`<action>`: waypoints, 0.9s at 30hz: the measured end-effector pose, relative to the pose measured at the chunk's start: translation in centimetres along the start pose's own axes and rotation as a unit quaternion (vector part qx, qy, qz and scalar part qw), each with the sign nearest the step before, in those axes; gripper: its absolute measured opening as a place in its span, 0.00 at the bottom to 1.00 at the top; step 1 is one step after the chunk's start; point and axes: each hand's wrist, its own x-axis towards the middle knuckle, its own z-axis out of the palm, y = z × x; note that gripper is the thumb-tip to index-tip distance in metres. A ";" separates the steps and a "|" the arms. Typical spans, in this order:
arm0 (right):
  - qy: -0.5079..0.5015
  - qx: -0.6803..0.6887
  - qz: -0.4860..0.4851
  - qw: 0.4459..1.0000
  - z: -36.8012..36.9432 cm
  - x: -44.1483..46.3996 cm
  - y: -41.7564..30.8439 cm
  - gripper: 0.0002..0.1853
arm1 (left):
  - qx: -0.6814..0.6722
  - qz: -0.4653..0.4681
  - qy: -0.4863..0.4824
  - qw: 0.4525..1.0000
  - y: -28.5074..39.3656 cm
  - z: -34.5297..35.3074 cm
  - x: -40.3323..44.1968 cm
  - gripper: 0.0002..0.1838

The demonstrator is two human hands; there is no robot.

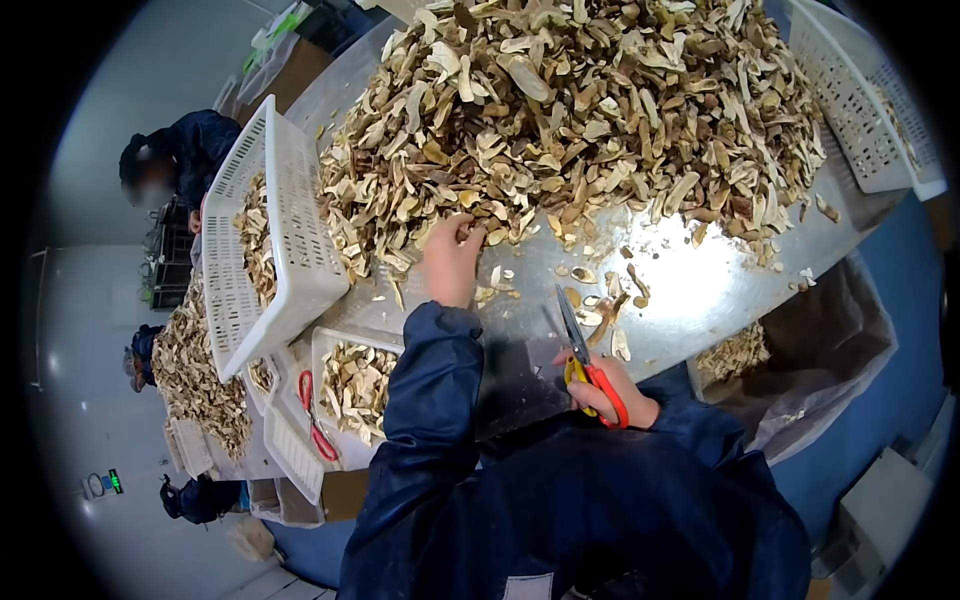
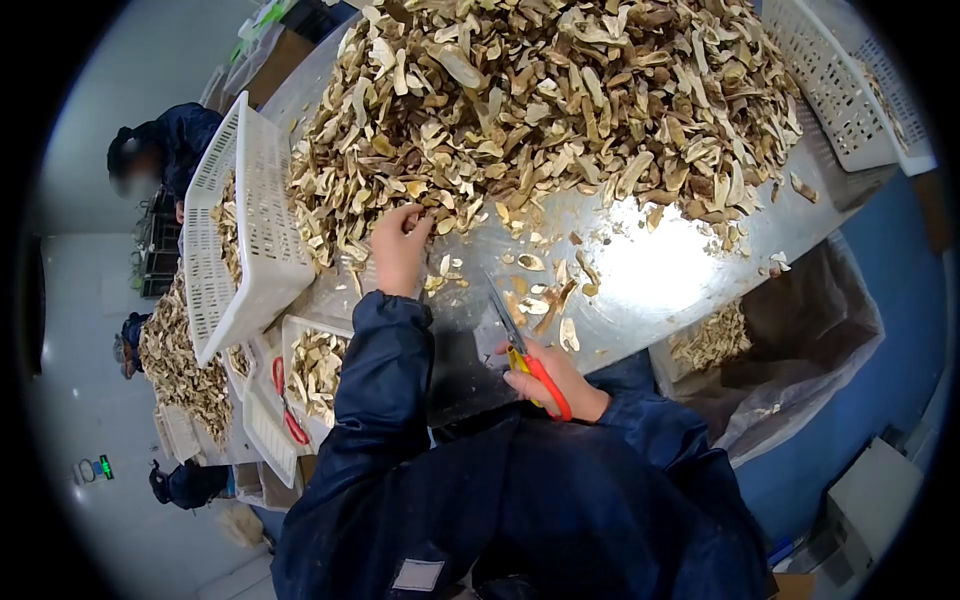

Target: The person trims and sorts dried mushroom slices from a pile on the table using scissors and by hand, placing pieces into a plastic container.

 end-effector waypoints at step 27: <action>0.010 0.007 0.022 1.000 0.2 0.1 -0.2 0.19 | -0.018 0.021 -0.163 0.986 3.6 -0.2 -5.3 0.15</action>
